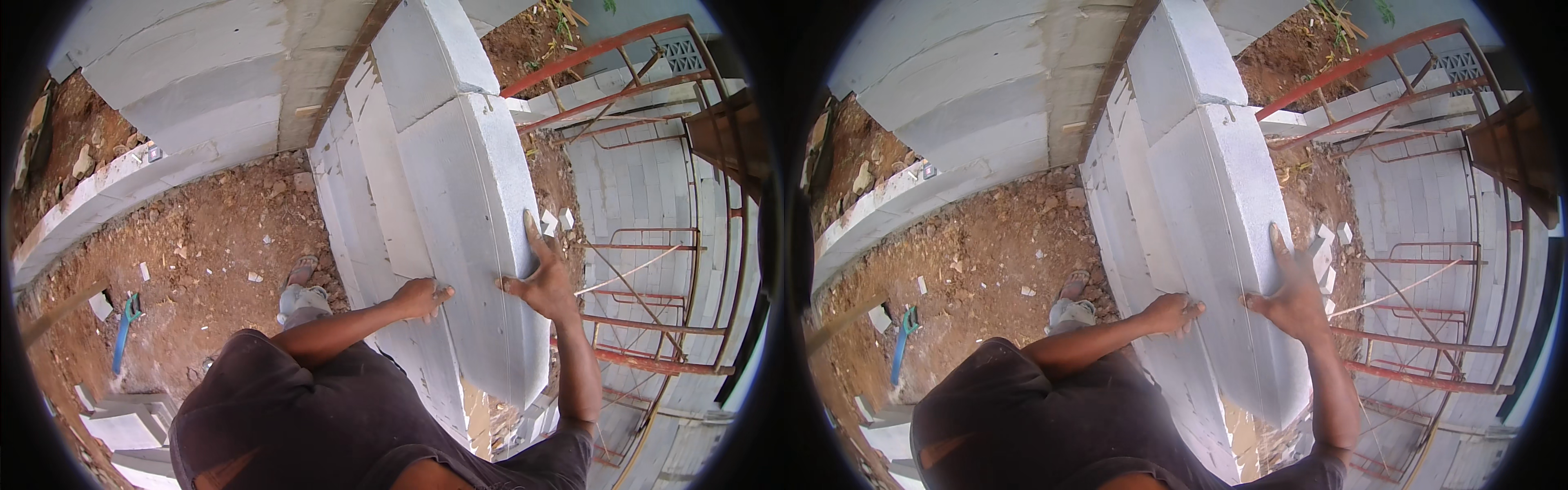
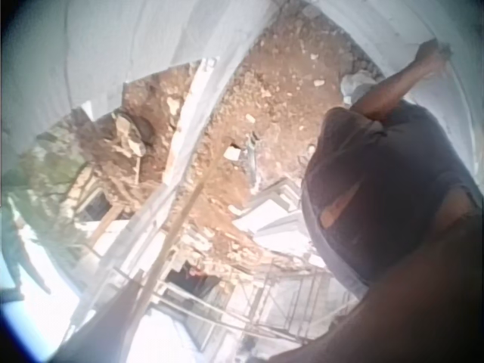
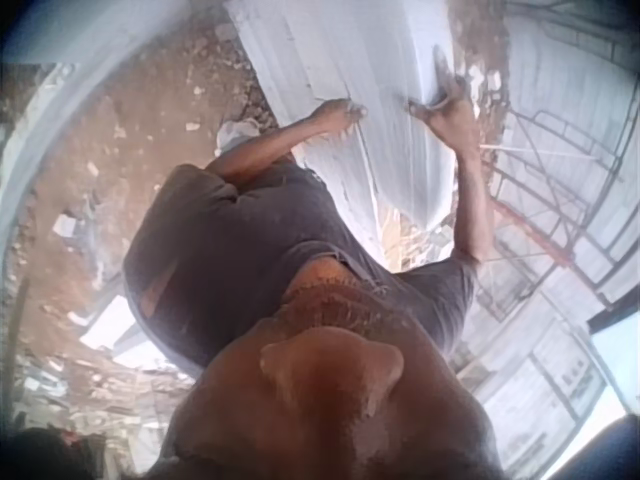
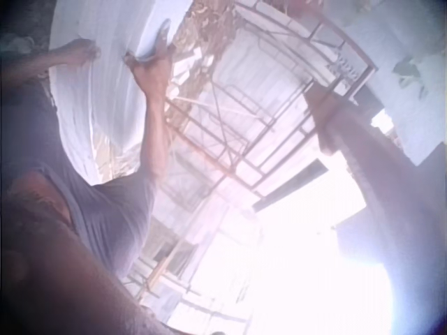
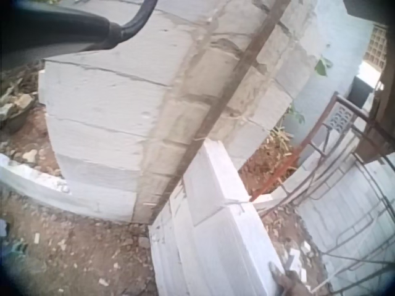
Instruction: The person scoops mortar from a bucket with a trowel and applies it to a low wall. They then pick up white blocks, apply mortar to their edges, and place them onto the wall, adjusting alignment by hand.
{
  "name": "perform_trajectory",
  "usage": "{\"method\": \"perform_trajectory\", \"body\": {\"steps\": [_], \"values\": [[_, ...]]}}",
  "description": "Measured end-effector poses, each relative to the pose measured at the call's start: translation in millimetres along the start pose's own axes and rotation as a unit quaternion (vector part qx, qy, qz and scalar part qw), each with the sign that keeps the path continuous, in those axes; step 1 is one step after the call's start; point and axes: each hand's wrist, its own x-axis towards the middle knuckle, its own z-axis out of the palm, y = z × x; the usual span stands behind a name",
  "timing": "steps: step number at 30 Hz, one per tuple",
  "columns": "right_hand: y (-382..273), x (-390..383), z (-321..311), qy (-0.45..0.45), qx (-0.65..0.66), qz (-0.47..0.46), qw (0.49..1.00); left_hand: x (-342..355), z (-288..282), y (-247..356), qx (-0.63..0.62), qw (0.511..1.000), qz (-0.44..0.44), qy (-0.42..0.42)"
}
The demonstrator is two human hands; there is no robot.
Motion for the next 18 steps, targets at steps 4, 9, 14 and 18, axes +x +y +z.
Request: {"method": "perform_trajectory", "body": {"steps": [4,9,14,18], "values": [[5.0,4.7,5.4,0.023,-0.016,0.003,1.000,5.1,-4.5,-4.9,0.046,0.998,0.034,-0.012],[-1.5,8.1,2.9,0.006,-0.006,0.017,1.000,2.8,-12.5,-0.8,0.070,0.997,0.020,-0.016],[-5.1,10.0,3.5,0.002,-0.015,0.015,1.000,4.0,-17.9,0.0,0.105,0.994,0.018,-0.016],[2.4,7.7,11.2,0.008,-0.022,0.028,0.999,7.4,-16.3,-4.2,0.121,0.992,0.017,-0.023]]}}
